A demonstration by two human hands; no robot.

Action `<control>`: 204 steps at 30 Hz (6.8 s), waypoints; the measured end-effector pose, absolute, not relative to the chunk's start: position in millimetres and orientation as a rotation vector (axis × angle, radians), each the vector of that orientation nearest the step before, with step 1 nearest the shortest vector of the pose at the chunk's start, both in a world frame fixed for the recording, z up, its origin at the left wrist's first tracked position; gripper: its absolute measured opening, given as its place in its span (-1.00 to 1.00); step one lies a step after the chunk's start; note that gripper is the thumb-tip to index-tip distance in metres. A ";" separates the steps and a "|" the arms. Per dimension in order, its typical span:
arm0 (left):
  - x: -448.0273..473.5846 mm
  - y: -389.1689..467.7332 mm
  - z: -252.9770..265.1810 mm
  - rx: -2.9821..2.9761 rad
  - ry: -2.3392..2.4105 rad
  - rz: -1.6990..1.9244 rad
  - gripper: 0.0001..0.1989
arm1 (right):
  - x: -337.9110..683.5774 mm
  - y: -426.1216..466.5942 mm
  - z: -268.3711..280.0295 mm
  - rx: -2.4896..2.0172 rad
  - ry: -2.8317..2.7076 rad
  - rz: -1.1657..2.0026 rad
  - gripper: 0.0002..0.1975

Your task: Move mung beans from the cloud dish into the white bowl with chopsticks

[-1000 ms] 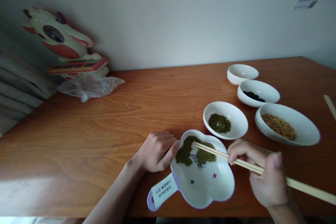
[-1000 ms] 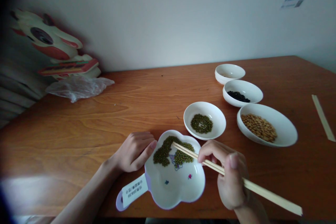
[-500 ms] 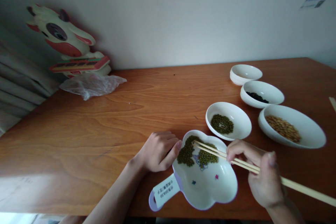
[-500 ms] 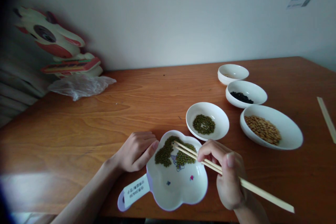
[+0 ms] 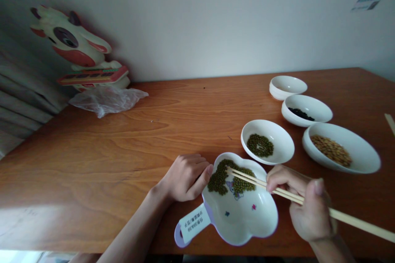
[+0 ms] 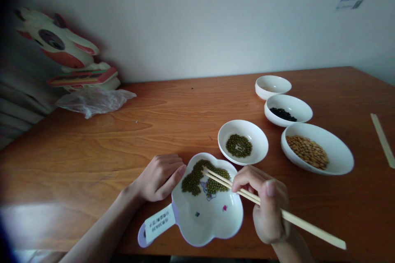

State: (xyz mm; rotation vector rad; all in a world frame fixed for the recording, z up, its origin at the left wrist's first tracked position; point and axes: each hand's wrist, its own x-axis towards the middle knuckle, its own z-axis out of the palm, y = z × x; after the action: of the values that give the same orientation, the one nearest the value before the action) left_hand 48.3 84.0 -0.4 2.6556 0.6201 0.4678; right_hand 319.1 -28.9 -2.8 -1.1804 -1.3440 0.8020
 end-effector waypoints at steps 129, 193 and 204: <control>46.6 85.5 -3.5 2.648 0.638 0.426 -0.64 | 328.6 -43.4 -5.4 -1.172 -1.407 0.774 -0.47; 47.6 83.6 -0.8 2.711 0.685 0.478 -0.61 | 326.0 -39.1 2.5 -1.192 -1.389 0.868 -0.23; 48.1 84.1 -2.2 2.700 0.679 0.493 -0.60 | 327.6 -39.8 -1.1 -1.220 -1.472 0.810 -0.24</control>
State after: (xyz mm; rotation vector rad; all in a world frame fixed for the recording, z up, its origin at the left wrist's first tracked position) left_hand 48.1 84.1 -2.2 2.6998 0.6795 0.4931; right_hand 327.6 -39.8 -1.1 -1.2204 -1.4718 0.8103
